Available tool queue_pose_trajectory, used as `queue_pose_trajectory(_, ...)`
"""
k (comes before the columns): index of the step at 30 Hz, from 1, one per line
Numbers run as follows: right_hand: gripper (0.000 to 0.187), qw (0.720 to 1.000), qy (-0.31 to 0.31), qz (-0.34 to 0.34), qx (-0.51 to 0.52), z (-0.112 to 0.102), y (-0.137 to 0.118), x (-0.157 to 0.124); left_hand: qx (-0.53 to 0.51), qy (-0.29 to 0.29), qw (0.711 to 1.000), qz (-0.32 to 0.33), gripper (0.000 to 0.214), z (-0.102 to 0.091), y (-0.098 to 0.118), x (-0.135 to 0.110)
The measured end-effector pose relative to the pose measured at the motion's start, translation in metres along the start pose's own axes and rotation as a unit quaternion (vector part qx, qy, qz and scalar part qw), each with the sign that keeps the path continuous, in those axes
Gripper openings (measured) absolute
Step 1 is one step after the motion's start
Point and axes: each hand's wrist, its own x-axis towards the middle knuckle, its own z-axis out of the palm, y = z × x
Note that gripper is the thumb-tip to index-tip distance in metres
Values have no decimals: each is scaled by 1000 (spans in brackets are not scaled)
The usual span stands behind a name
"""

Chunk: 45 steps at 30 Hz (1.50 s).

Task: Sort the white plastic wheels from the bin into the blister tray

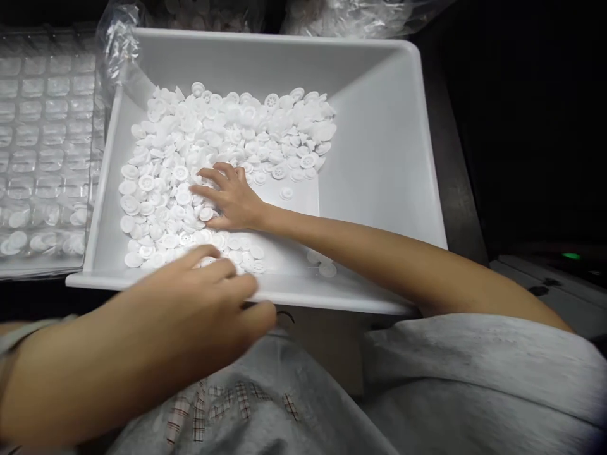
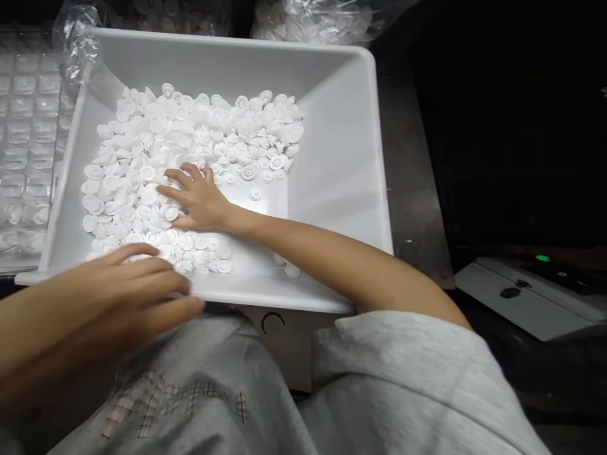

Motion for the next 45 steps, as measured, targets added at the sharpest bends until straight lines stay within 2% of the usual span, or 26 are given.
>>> queue_pose_trajectory(2, 73, 1000, 5, -10, -2, -1, 0, 0, -13, -25, 996, 80, 16, 7, -16, 65)
queue_pose_trajectory(4, 75, 1000, 12, -21, -3, -1, 0, 1, -8, -32, 993, 109, 18, 21, -34, 109)
queue_pose_trajectory(5, 75, 1000, 16, -26, -4, -2, 0, 1, -6, -43, 990, 131, 18, 30, -42, 122)
queue_pose_trajectory(7, 76, 999, 22, -33, -5, -1, 2, 3, 1, -65, 985, 158, 18, 49, -56, 132)
queue_pose_trajectory(10, 76, 999, 22, -37, -7, 1, 5, 5, 17, -95, 982, 164, 22, 70, -68, 120)
queue_pose_trajectory(12, 75, 999, 20, -37, -7, 2, 6, 7, 19, -111, 981, 156, 26, 74, -73, 106)
queue_pose_trajectory(20, 70, 999, 16, -26, -15, -1, 0, 34, -31, -127, 985, 108, 14, 53, -93, 67)
queue_pose_trajectory(25, 61, 999, 34, -14, -17, -3, -4, 54, -59, -126, 988, 67, 16, 46, -100, 49)
queue_pose_trajectory(29, 59, 999, 39, -20, -11, -2, -2, 54, -81, -126, 987, 50, 9, 44, -100, 47)
queue_pose_trajectory(38, 62, 996, 76, -46, 28, 2, 5, 48, -97, -119, 986, 58, 16, 45, -100, 53)
queue_pose_trajectory(45, 47, 994, 96, -17, 44, 2, 4, 41, -60, -105, 990, 71, 27, 47, -97, 63)
